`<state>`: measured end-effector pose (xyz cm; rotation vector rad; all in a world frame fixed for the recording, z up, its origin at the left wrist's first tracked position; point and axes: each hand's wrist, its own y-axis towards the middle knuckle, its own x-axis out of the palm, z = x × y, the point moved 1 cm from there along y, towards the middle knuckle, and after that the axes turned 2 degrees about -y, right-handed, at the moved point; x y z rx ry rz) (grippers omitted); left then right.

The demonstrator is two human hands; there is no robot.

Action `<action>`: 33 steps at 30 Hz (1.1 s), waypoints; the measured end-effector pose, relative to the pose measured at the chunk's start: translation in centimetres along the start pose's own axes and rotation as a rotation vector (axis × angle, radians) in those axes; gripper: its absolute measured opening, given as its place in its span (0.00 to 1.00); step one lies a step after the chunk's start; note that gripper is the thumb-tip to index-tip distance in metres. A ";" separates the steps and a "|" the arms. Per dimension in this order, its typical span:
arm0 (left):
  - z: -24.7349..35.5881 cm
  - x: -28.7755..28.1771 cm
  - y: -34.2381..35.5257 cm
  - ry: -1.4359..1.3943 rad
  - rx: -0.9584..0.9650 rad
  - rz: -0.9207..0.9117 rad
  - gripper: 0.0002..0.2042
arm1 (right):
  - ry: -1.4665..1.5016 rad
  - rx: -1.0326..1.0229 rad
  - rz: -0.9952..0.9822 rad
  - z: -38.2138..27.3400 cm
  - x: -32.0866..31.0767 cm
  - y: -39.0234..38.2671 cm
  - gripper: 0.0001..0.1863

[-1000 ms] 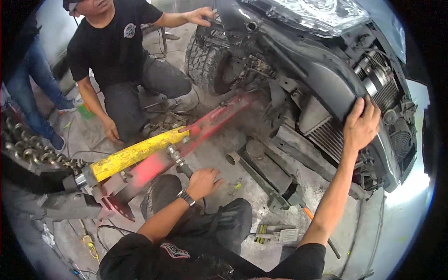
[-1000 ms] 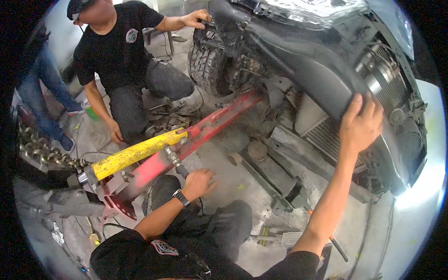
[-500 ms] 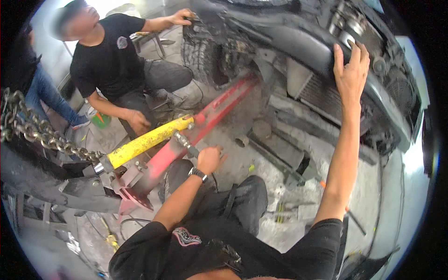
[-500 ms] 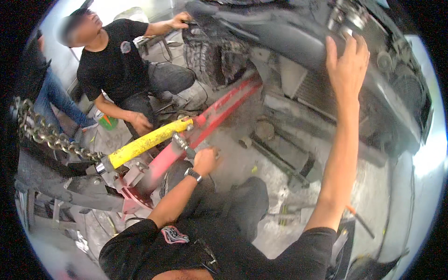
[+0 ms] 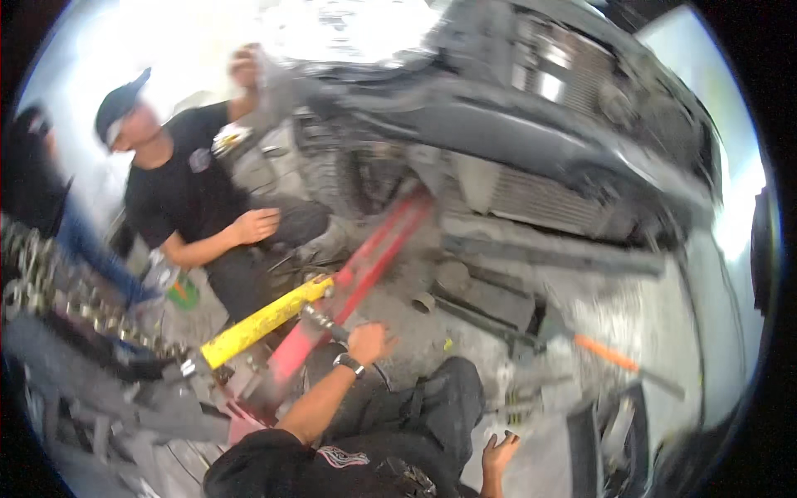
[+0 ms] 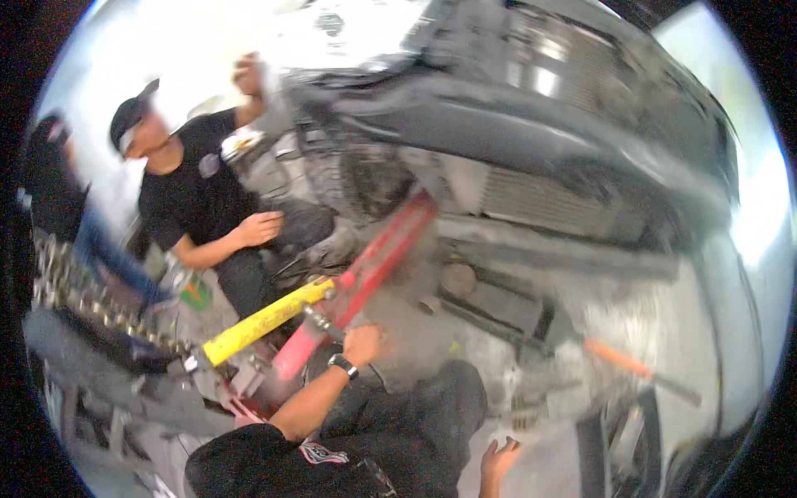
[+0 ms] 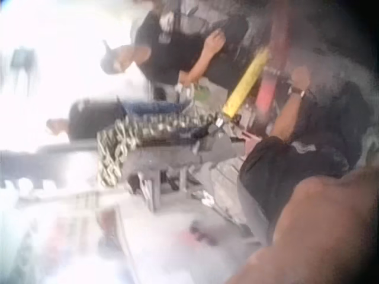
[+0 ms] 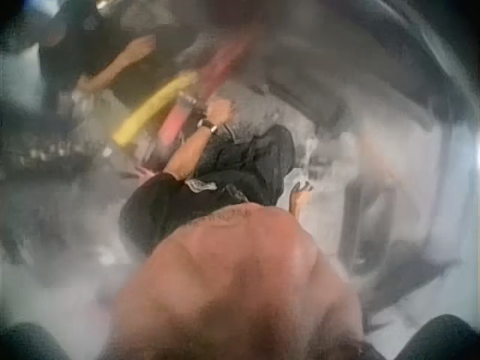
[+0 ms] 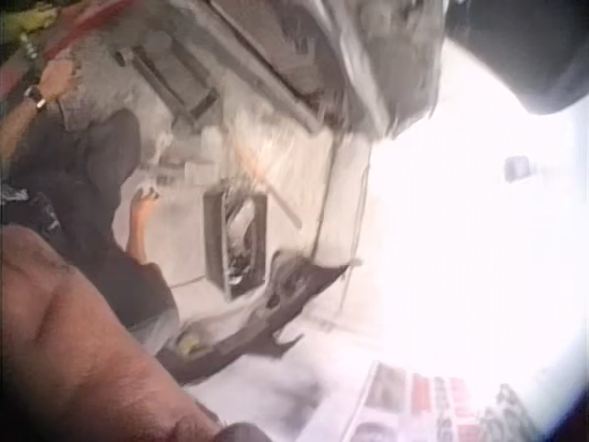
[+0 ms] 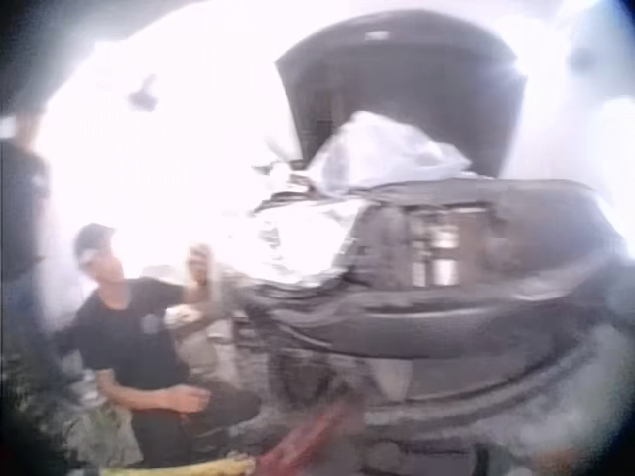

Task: The person sorts through fasteners in a parts tray and then fits a headlight assembly onto a vehicle's front frame. The person works with others to position the headlight and check its fit against the vehicle body.

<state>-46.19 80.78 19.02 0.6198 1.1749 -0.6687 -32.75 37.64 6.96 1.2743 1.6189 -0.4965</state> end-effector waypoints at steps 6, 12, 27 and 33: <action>-2.8 -2.1 -0.1 0.309 -0.047 -0.259 0.30 | -0.205 0.101 0.081 6.8 0.0 -3.9 0.26; 3.0 -3.2 1.3 0.288 0.177 -0.420 0.34 | -0.300 0.503 0.238 12.8 -9.8 -1.4 0.27; 0.3 -4.5 -1.3 0.378 0.018 -0.530 0.36 | -0.611 0.590 -0.236 25.0 -14.9 7.9 0.19; 0.0 -3.2 -0.6 0.275 0.088 -0.518 0.33 | -0.915 0.580 -0.337 32.7 -16.1 4.2 0.23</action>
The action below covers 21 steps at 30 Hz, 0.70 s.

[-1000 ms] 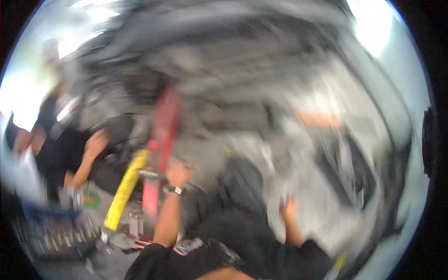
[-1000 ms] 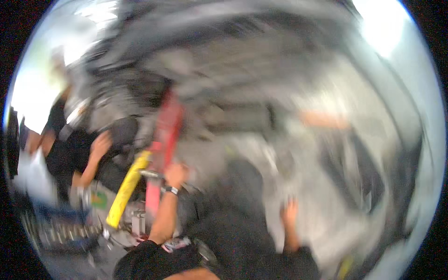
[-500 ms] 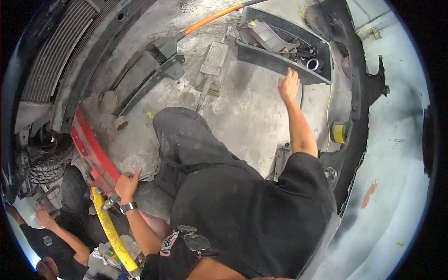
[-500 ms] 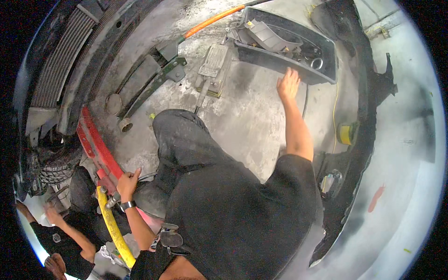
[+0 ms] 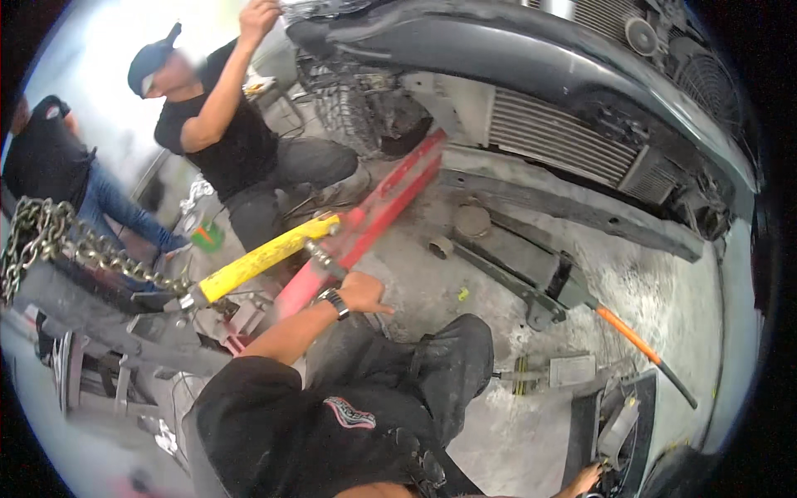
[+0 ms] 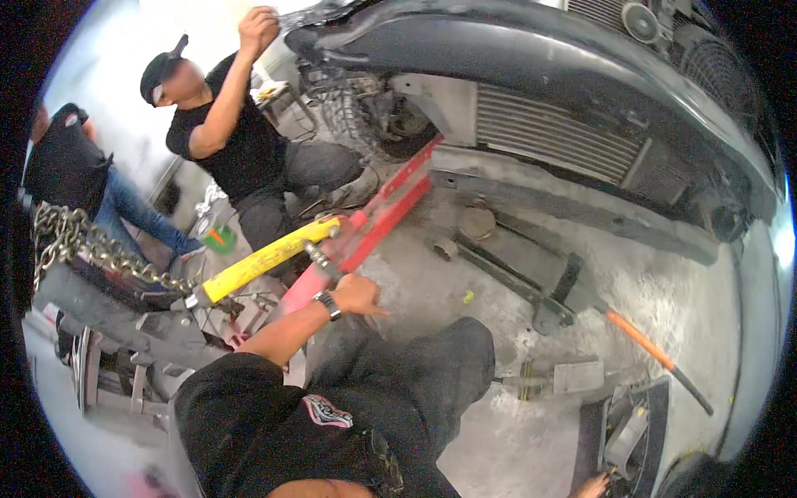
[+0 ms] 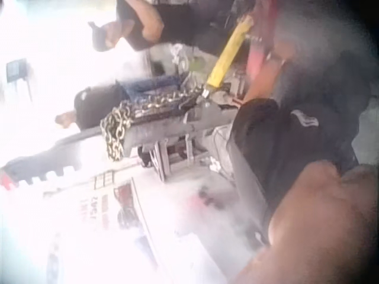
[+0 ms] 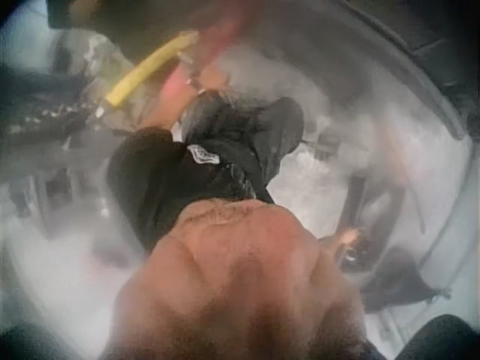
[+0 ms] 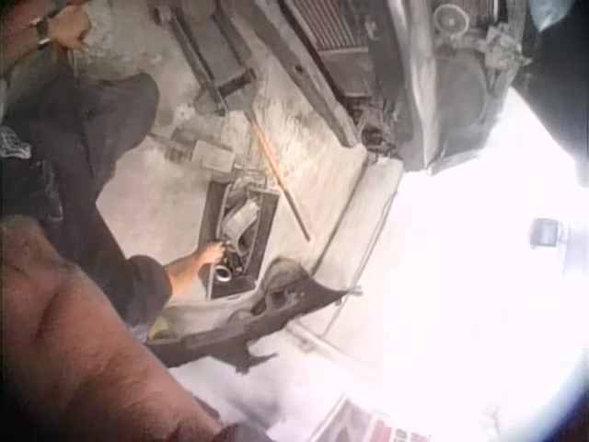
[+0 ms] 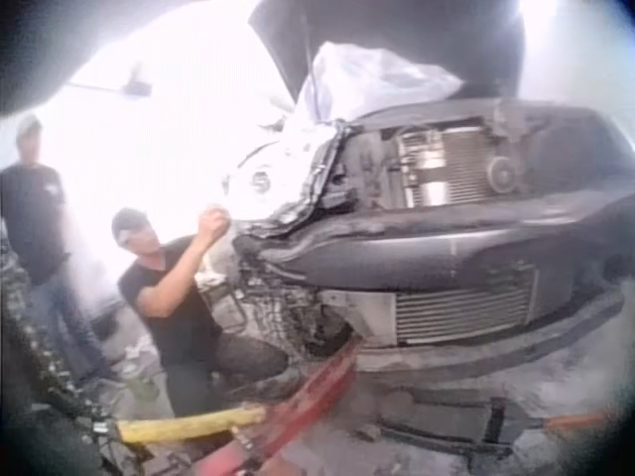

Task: The person sorts through fasteners in a parts tray and then fits a headlight assembly onto a vehicle's front frame. The person works with others to position the headlight and check its fit against the vehicle body.

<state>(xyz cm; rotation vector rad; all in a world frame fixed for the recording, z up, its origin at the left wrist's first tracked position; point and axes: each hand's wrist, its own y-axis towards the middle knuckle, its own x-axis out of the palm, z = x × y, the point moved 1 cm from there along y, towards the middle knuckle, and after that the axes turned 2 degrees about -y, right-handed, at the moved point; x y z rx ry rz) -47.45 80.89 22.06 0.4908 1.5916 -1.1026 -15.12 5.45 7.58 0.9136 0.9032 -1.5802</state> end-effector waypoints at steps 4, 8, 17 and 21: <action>-0.4 0.4 -0.3 -0.043 -0.011 0.043 0.34 | -0.078 -0.156 0.113 0.5 1.4 0.9 0.25; -0.2 0.2 -1.3 -0.044 0.000 0.012 0.33 | 0.025 -0.219 0.139 1.5 3.4 -1.5 0.26; -0.2 -0.6 -1.3 0.075 -0.030 -0.043 0.31 | 0.505 -0.303 0.003 2.9 1.4 -14.8 0.21; -3.1 1.7 -0.2 0.118 0.120 0.079 0.28 | 0.370 -0.284 -0.050 2.1 0.4 -19.9 0.13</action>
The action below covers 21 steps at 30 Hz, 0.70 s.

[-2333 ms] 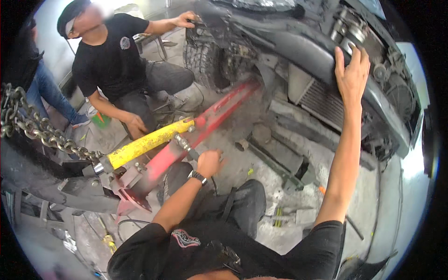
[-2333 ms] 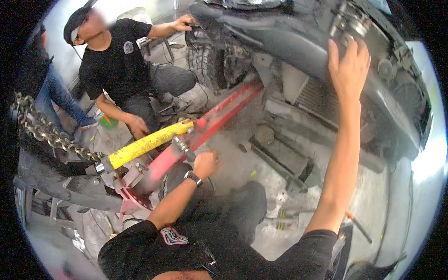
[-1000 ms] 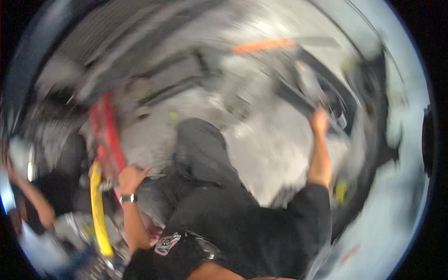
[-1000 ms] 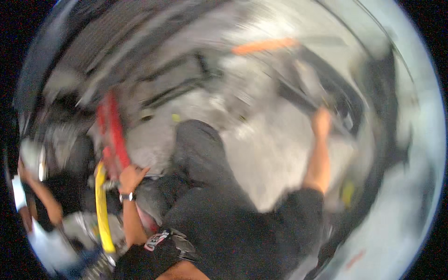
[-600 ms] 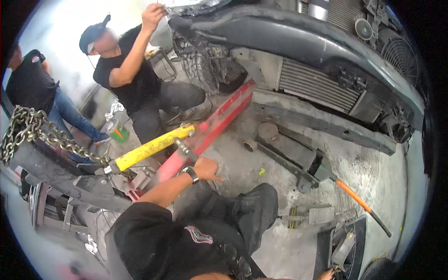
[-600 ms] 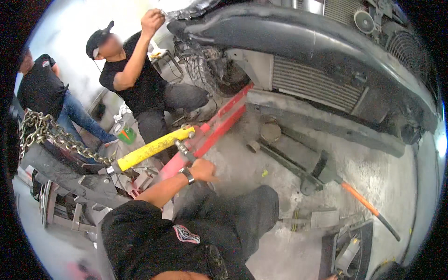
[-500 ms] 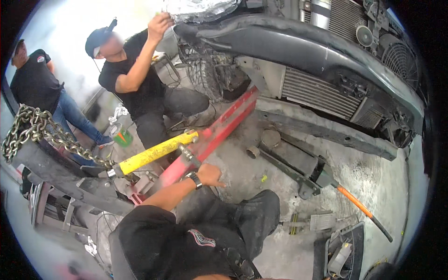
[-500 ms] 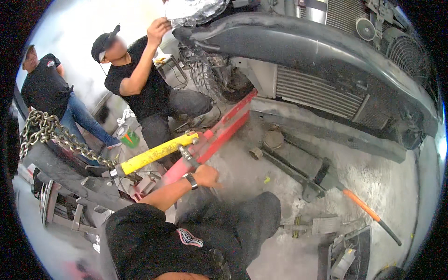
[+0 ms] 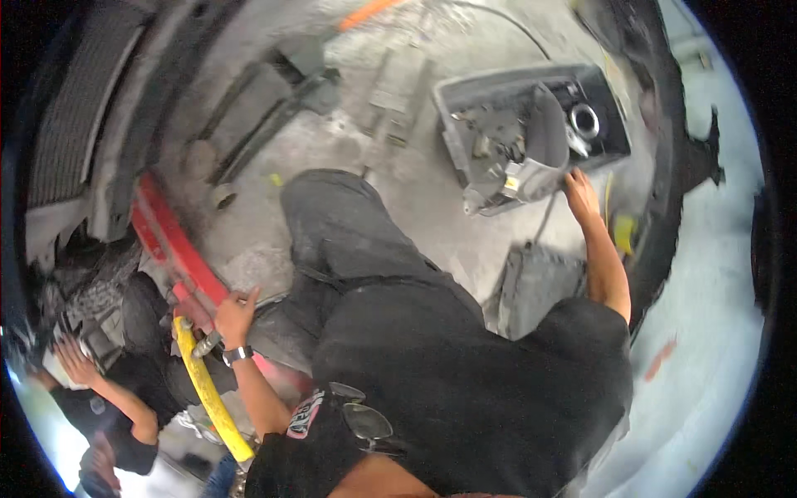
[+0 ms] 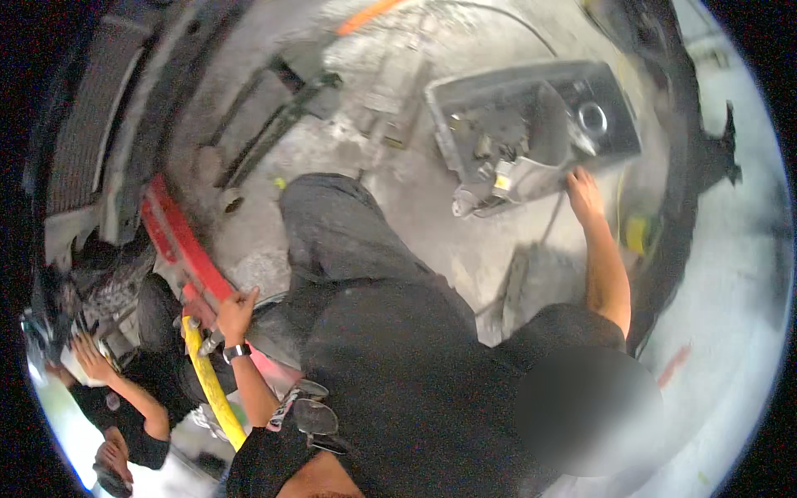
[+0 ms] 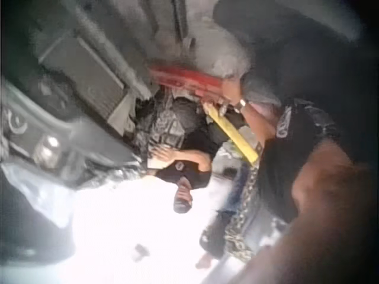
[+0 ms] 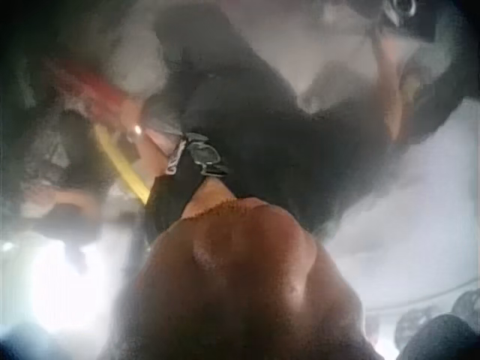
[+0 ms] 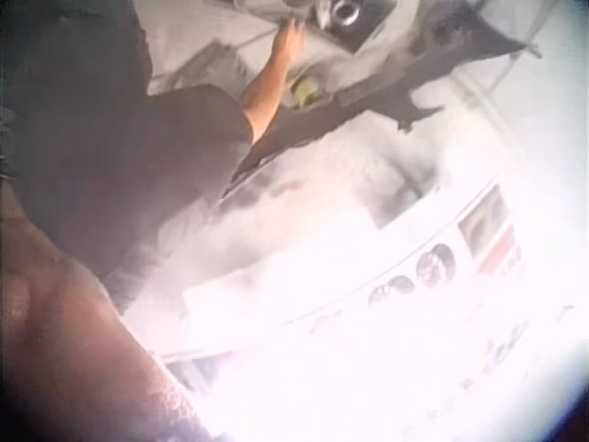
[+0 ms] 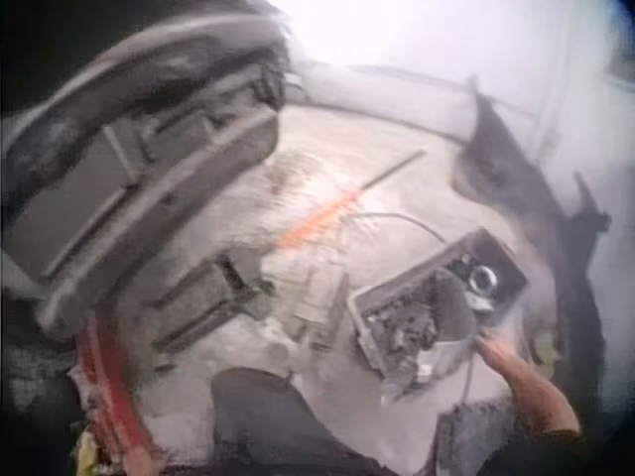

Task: The person sorts through fasteners in a parts tray and then fits a headlight assembly onto a vehicle's front frame. The person works with others to position the headlight and check its fit against the vehicle body.

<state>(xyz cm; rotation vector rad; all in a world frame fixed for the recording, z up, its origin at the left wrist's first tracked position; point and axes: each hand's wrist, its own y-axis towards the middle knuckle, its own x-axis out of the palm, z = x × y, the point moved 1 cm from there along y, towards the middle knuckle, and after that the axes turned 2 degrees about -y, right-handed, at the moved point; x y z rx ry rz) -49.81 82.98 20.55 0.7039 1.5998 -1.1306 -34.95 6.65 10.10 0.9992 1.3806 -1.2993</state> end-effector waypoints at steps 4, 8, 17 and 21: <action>3.0 -0.1 3.8 0.010 -0.053 -0.135 0.26 | -0.017 0.007 -0.024 2.2 -0.7 -5.6 0.12; 4.5 -1.0 3.5 -0.013 -0.073 -0.139 0.26 | -0.074 -0.009 -0.098 3.8 -1.2 -5.3 0.16; 3.1 -0.4 2.1 -0.043 -0.056 -0.067 0.27 | 0.078 0.138 0.363 5.0 -7.0 1.2 0.08; 3.2 -0.3 2.4 -0.068 -0.034 -0.034 0.25 | 0.186 0.067 0.449 3.2 -7.2 7.3 0.08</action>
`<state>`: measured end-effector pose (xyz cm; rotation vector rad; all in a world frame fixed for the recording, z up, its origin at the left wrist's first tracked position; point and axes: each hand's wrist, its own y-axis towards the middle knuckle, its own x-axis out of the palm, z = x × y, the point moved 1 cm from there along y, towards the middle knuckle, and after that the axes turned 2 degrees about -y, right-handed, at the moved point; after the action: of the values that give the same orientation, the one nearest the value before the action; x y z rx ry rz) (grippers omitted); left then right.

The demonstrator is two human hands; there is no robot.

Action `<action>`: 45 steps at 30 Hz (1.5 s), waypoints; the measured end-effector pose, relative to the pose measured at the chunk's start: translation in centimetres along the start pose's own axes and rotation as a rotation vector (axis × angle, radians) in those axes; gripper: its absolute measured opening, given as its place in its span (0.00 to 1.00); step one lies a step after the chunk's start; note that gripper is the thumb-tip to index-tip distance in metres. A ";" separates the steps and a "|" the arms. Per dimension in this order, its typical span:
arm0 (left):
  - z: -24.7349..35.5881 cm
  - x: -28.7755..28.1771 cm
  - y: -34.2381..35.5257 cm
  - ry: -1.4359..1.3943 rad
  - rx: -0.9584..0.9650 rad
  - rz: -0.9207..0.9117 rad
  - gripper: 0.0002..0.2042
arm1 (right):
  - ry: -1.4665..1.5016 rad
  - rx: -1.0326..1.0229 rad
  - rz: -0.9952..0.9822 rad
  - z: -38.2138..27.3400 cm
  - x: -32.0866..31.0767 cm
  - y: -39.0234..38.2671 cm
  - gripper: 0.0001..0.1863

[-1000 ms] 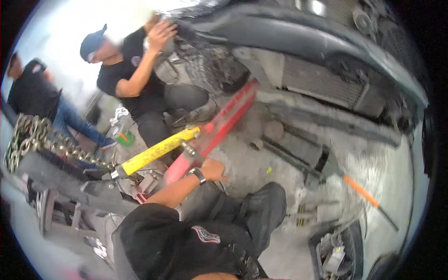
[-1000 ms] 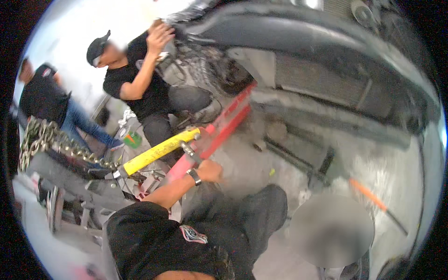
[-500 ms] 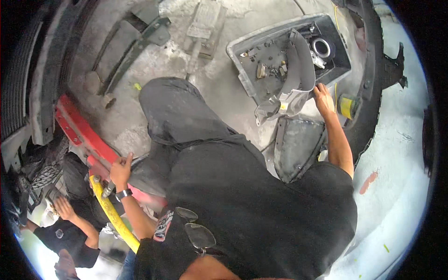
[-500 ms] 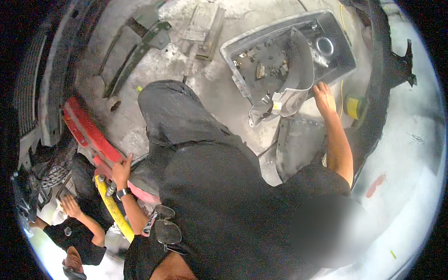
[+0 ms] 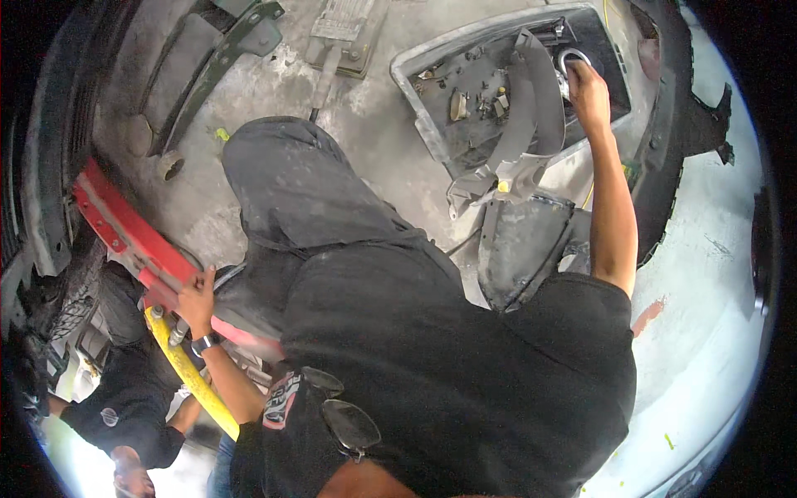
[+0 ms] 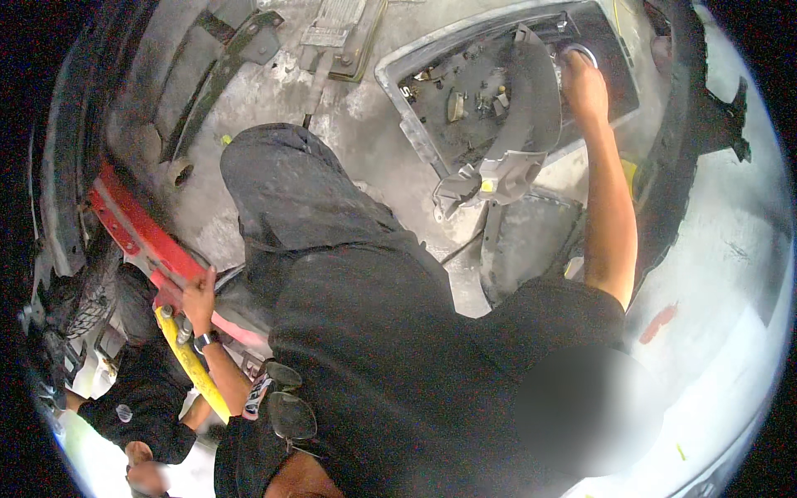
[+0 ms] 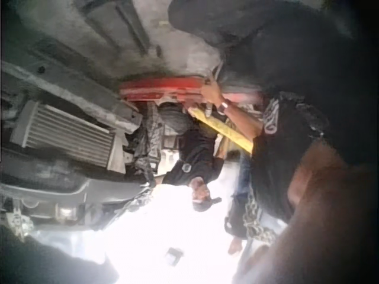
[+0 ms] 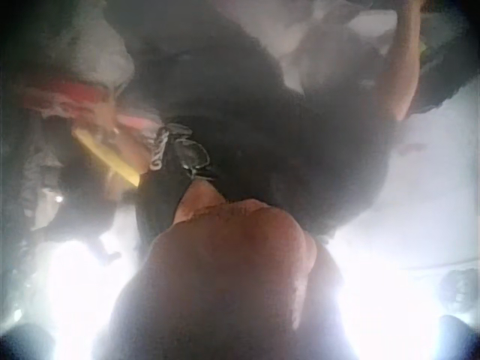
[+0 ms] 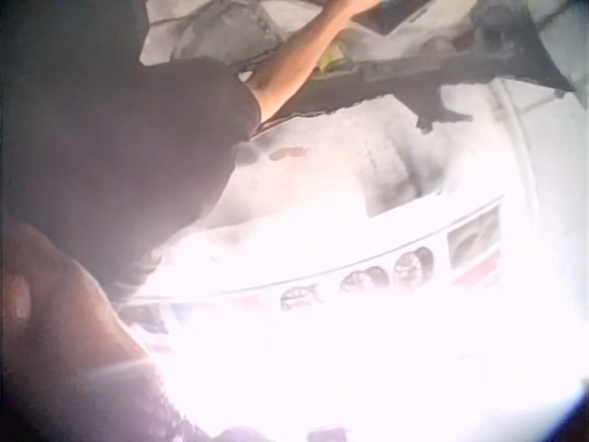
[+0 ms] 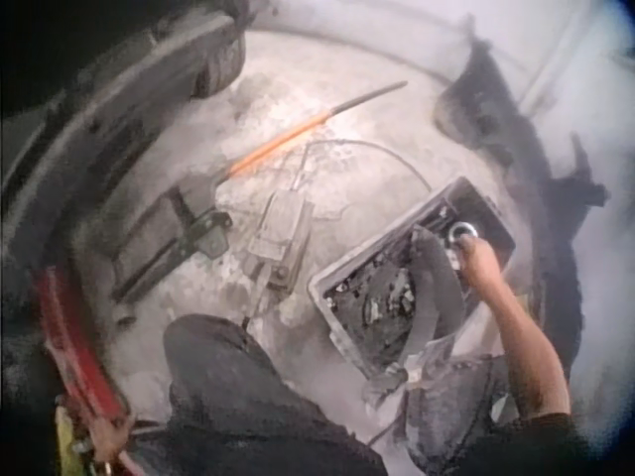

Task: The person sorts through fasteners in a parts tray and then fits a headlight assembly onto a vehicle's front frame. The person works with others to position the headlight and check its fit against the vehicle body.

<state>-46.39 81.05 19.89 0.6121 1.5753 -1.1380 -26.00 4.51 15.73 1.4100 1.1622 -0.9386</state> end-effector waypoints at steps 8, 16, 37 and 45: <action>-0.1 0.5 0.1 0.013 0.030 0.059 0.25 | 0.105 -0.072 -0.148 -3.5 4.2 5.8 0.11; 0.9 -0.9 -0.7 0.108 -0.054 0.049 0.24 | 0.026 -0.153 -0.639 -1.8 18.8 4.6 0.08; 1.3 0.6 1.5 0.013 0.012 0.064 0.23 | -0.163 0.064 -1.007 8.4 22.0 -4.4 0.08; 1.1 -0.1 -0.1 0.018 -0.037 0.091 0.23 | 0.314 0.440 -0.886 3.6 20.5 -1.6 0.08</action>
<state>-45.95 80.06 20.01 0.6646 1.5642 -1.0358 -22.81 4.31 -4.94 1.4076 1.9784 -1.7040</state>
